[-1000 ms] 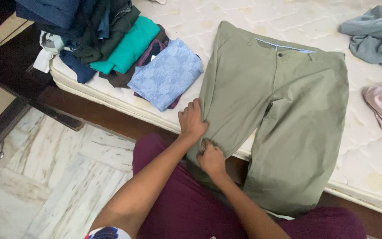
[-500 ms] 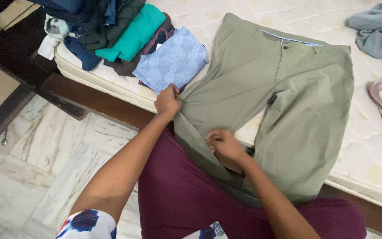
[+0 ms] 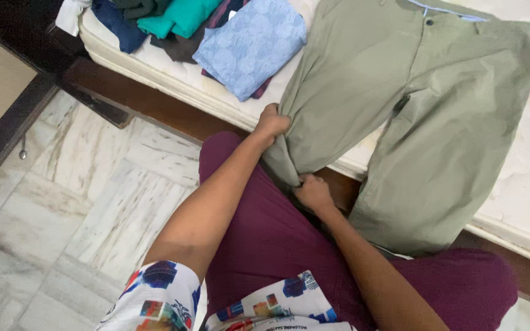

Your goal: The person folds a light blue patterned dress and a pair of olive green trousers on a bed. They smooth and align the garments, fold them into compact rectangles, and place them in a stack with other folded clothes.

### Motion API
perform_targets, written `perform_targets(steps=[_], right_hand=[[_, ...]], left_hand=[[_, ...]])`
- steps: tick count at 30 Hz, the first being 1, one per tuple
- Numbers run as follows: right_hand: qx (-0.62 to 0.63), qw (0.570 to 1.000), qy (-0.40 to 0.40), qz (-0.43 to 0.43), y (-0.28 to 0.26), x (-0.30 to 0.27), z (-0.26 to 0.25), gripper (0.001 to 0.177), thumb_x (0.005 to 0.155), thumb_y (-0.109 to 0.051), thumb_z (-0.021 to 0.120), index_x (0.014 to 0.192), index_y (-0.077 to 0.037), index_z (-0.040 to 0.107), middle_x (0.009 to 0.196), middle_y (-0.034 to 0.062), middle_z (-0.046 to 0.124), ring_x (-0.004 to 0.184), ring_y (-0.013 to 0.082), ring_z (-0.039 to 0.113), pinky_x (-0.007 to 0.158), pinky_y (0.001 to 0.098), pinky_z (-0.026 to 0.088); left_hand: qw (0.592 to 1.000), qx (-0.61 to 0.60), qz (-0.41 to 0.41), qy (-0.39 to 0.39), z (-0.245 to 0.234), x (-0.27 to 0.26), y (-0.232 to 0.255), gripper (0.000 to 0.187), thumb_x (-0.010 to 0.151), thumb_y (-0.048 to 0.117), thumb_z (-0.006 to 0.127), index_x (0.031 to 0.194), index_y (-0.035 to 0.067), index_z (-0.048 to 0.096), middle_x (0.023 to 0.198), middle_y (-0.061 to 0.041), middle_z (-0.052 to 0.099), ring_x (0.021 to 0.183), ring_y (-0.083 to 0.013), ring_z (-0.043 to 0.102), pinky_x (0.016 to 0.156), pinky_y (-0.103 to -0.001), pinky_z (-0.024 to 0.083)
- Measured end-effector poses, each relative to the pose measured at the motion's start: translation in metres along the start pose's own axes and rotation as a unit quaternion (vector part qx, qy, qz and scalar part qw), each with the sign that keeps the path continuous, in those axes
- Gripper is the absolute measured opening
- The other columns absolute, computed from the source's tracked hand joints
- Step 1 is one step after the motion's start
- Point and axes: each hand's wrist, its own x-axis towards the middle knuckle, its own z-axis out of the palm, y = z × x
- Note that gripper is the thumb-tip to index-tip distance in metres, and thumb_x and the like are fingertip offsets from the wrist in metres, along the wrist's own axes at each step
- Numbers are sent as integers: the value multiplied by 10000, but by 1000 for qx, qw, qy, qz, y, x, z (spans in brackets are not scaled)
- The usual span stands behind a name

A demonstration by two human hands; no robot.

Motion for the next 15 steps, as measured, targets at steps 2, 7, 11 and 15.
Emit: perform_targets(steps=[2,7,11,15], right_hand=[[-75,995,-30,50,-4,-9,-13,471,860,-350,659,1206,-32,687,1237,233,661,1138,419,637,993,512,518],[-189,981,-44,-5,-23,-29,-29,339,989,-217,485,1165,-21,700,1165,214,699,1054,382,690,891,492,561],[159,966,-191,-70,-21,-25,-33,337,973,-209,565,1130,38,733,1072,253,718,945,386,703,845,434,549],[306,938,-62,149,7,-7,-69,460,998,-377,598,1141,31,754,1014,167,788,923,250,743,880,370,578]], left_hand=[[997,-64,40,7,2,-18,-2,553,776,131,669,1307,-2,590,1161,-225,737,1147,-382,719,1000,-458,555],[954,131,187,192,-3,-70,46,751,654,123,815,1323,50,482,1246,-182,589,1174,-392,567,934,-500,450],[955,247,139,93,-8,-88,80,797,656,261,900,1322,116,488,1217,-90,619,1173,-326,570,978,-523,385],[934,319,118,108,-16,-91,68,634,722,187,846,1270,89,543,1203,-125,630,1132,-339,580,935,-548,382]])
